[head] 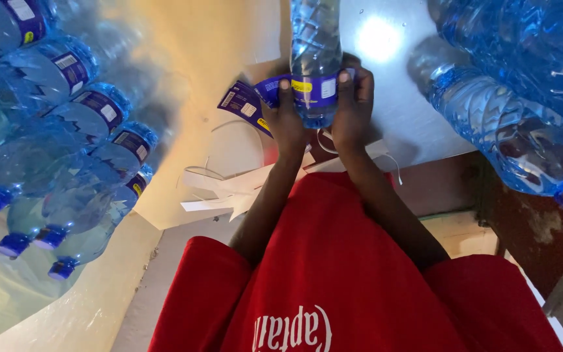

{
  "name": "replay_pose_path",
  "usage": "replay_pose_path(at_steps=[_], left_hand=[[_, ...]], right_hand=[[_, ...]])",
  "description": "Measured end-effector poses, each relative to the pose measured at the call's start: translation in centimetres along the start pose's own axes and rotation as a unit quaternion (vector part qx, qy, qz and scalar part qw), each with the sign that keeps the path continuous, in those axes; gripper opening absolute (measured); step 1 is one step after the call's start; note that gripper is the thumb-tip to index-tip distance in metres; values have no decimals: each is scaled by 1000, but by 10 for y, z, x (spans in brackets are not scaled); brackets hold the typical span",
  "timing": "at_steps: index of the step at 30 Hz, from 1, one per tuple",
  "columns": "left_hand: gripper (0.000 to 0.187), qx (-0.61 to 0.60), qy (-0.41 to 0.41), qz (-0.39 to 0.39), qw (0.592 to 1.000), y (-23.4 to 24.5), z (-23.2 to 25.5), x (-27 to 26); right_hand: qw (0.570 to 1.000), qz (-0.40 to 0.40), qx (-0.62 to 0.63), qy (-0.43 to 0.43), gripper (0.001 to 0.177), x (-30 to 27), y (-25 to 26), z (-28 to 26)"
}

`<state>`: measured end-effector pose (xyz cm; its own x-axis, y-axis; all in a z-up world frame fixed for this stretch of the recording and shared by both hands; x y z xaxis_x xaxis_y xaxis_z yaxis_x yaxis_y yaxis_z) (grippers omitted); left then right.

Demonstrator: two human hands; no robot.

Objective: Manually applying adhesive labels to plastic water bottles by peeling them from a strip and wrapping them around the bottle body.

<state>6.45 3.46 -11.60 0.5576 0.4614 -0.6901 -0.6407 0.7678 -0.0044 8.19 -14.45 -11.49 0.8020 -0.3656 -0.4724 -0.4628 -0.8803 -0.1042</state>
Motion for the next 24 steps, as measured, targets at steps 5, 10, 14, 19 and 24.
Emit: replay_pose_path(at_steps=[5, 10, 14, 19, 24], left_hand=[[56, 21, 50, -22, 998, 9, -25, 14], [36, 410, 37, -124, 903, 12, -37, 20], [25, 201, 107, -112, 967, 24, -44, 21], [24, 93, 95, -104, 986, 13, -3, 23], [43, 99, 14, -58, 993, 10, 53, 12]], right_hand=[[995, -85, 25, -49, 48, 16, -21, -16], [977, -163, 48, -128, 43, 22, -38, -26], [931, -315, -29, -183, 73, 13, -42, -24], [825, -475, -176, -252, 70, 6, -52, -31], [944, -246, -75, -206, 76, 101, -75, -11]])
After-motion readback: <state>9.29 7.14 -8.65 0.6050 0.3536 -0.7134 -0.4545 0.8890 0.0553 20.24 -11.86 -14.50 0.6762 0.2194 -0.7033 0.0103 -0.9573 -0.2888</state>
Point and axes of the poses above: each hand's wrist, its own x-axis towards the middle knuckle, its own y-axis out of the back of the hand, z = x × y, the point moved 10 cm from there along x, towards the middle knuckle, and after that the axes turned 1 degree about z, right-handed, at the moved point
